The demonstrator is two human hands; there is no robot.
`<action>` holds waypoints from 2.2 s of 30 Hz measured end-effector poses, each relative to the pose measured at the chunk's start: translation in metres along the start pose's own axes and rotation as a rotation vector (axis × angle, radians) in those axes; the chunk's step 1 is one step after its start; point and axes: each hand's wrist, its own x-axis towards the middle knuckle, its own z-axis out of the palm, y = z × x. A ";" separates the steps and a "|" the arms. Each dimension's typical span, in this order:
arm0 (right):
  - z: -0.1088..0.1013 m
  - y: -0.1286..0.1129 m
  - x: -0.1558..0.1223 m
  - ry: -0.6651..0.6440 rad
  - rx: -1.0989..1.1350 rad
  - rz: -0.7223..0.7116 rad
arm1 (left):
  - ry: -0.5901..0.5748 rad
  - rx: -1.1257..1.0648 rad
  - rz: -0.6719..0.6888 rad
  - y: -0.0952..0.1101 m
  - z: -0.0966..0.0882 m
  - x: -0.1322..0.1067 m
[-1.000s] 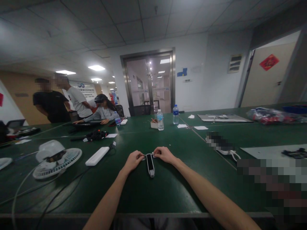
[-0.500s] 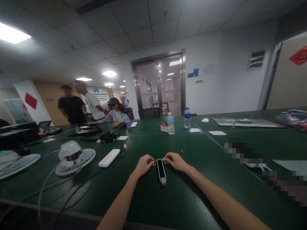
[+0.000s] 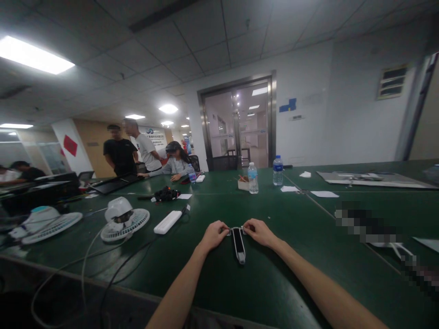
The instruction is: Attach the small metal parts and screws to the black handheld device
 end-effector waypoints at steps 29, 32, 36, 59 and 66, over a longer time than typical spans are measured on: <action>-0.005 -0.011 -0.002 -0.052 0.148 0.092 | -0.002 0.040 -0.030 0.000 0.000 0.000; -0.004 -0.007 -0.001 -0.051 0.160 0.091 | -0.004 0.024 -0.023 -0.002 0.001 0.001; -0.003 -0.001 0.001 -0.045 0.136 0.098 | 0.000 0.013 0.006 -0.003 0.002 0.003; 0.000 0.008 -0.001 -0.076 0.006 0.024 | -0.069 0.086 -0.024 0.000 0.003 -0.003; -0.001 0.004 -0.001 -0.066 -0.006 0.012 | -0.042 0.055 -0.020 -0.004 0.007 -0.001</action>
